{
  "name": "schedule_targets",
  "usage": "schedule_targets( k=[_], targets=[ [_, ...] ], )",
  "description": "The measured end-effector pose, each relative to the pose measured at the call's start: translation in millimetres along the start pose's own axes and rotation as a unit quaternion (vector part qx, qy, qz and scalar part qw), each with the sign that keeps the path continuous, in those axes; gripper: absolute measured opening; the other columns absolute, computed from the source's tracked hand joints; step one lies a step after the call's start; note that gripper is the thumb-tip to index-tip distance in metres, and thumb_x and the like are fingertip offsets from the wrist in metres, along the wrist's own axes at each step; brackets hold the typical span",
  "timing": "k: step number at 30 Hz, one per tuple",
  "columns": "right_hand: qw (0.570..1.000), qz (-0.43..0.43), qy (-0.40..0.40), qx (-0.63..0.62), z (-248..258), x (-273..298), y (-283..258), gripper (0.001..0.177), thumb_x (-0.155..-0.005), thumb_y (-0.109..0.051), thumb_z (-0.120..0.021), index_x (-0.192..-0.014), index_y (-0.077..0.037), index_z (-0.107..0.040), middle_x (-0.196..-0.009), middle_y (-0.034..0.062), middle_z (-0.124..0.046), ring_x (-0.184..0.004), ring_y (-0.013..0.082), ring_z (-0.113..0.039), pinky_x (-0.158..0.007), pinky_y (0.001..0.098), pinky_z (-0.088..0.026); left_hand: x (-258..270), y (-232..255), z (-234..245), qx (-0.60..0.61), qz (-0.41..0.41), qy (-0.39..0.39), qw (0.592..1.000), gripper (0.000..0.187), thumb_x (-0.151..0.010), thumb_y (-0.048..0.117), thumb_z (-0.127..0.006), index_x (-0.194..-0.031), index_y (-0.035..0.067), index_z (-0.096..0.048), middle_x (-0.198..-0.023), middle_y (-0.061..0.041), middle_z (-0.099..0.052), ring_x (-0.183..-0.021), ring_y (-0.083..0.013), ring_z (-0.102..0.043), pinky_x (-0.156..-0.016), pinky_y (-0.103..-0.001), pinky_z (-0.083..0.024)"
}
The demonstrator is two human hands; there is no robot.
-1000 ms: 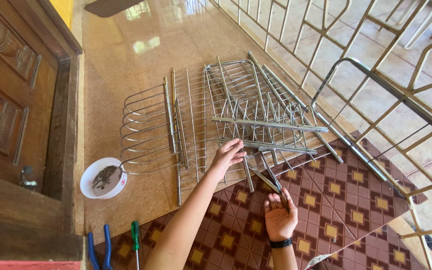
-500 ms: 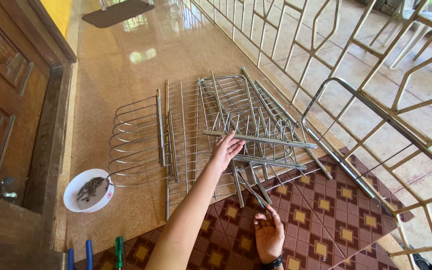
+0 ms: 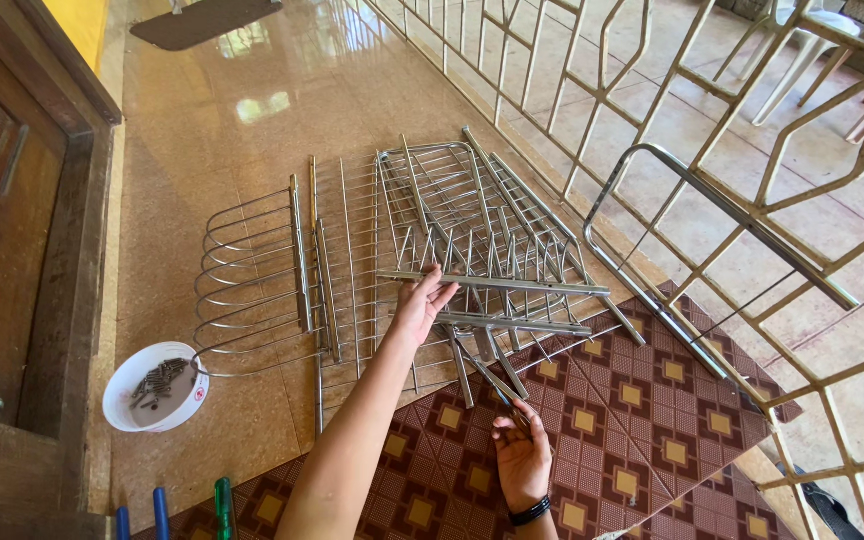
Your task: The person assembles a metal dish rack on the floor by connecting wireframe sections with screws and nuts. They use a screwdriver to tighten fasteners and arrange the components into a larger structure.
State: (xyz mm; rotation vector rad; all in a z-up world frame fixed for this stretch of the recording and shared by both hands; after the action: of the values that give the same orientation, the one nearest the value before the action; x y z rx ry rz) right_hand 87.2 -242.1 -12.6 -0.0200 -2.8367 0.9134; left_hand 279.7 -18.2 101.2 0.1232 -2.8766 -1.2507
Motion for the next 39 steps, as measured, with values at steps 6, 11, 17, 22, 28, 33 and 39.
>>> schedule_targets(
  k=[6, 11, 17, 22, 28, 33, 39],
  targets=[
    [1.0, 0.009, -0.022, -0.017, 9.1, -4.9, 4.0, 0.043, -0.105, -0.033, -0.048, -0.118, 0.005, -0.064, -0.08, 0.0159, -0.072, -0.082, 0.0262, -0.067, -0.082, 0.0385, -0.053, 35.2, 22.2, 4.9, 0.017, -0.022, -0.001, 1.0, 0.009, -0.092, 0.008, -0.071, -0.097, 0.003, -0.065, -0.098, -0.014, -0.071, -0.097, -0.0246, -0.073, -0.093, -0.039, -0.065],
    [0.998, 0.03, -0.043, -0.03, 16.6, -5.9, 4.9, 0.043, -0.107, -0.03, -0.047, -0.104, 0.005, -0.072, -0.067, 0.0101, -0.069, -0.066, 0.0218, -0.063, -0.072, 0.0356, -0.051, 69.5, 30.0, 12.9, 0.061, -0.024, 0.053, 0.996, 0.012, -0.09, 0.005, -0.073, -0.09, 0.001, -0.062, -0.096, -0.015, -0.069, -0.098, -0.0255, -0.072, -0.091, -0.038, -0.062],
    [0.997, 0.036, -0.054, -0.032, 16.7, -1.9, 2.1, 0.044, -0.107, -0.029, -0.046, -0.096, 0.003, -0.074, -0.062, 0.0079, -0.067, -0.056, 0.0192, -0.06, -0.065, 0.0337, -0.05, 107.0, 27.5, 22.6, 0.082, -0.033, 0.058, 0.994, 0.013, -0.09, 0.008, -0.074, -0.092, 0.003, -0.062, -0.094, -0.011, -0.068, -0.095, -0.0226, -0.071, -0.094, -0.037, -0.064],
    [0.998, 0.024, -0.032, -0.041, 21.4, 4.5, 0.0, 0.045, -0.105, -0.033, -0.048, -0.091, 0.001, -0.074, -0.056, 0.0062, -0.062, -0.049, 0.0179, -0.053, -0.057, 0.0325, -0.045, 133.3, 27.9, 30.5, 0.064, -0.026, 0.027, 0.997, 0.015, -0.093, 0.01, -0.076, -0.091, 0.001, -0.064, -0.09, -0.007, -0.067, -0.091, -0.0207, -0.071, -0.096, -0.038, -0.064],
    [0.994, 0.051, -0.068, -0.065, 25.4, 7.1, -7.3, 0.054, -0.106, -0.041, -0.049, -0.073, -0.005, -0.073, -0.04, 0.0005, -0.044, -0.041, 0.0157, -0.041, -0.049, 0.0299, -0.037, 163.5, 29.4, 37.9, 0.055, -0.009, 0.024, 0.998, 0.011, -0.092, 0.009, -0.074, -0.094, 0.006, -0.064, -0.09, -0.006, -0.067, -0.092, -0.0233, -0.073, -0.097, -0.038, -0.063],
    [0.979, 0.11, -0.157, -0.075, 9.3, 1.9, -41.2, 0.06, -0.114, -0.04, -0.047, -0.071, -0.004, -0.07, -0.048, -0.0029, -0.045, -0.042, 0.0092, -0.033, -0.049, 0.0283, -0.032, 172.8, 36.9, 41.2, 0.028, -0.001, 0.041, 0.999, 0.016, -0.093, 0.014, -0.074, -0.097, 0.003, -0.062, -0.094, -0.011, -0.069, -0.098, -0.0257, -0.074, -0.095, -0.039, -0.059],
    [0.983, 0.12, -0.139, 0.005, -36.4, 5.3, -89.4, 0.047, -0.106, -0.034, -0.049, -0.068, -0.01, -0.062, -0.078, 0.0018, -0.062, -0.069, 0.0174, -0.05, -0.063, 0.0334, -0.042, 179.7, 47.4, 37.6, -0.173, 0.103, 0.13, 0.971, 0.041, -0.086, 0.046, -0.067, -0.106, 0.013, -0.057, -0.092, -0.014, -0.077, -0.086, -0.023, -0.078, -0.076, -0.032, -0.067]
  ],
)
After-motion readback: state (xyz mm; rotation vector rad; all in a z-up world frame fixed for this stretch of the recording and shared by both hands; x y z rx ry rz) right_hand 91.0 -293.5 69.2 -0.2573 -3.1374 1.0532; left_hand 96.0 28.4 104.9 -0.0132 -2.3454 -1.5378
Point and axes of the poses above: each hand's wrist, its own x-axis away from the middle knuckle, its own z-axis out of the back of the hand, y = z × x, the point moved 5 cm from there along -x, towards the middle knuckle
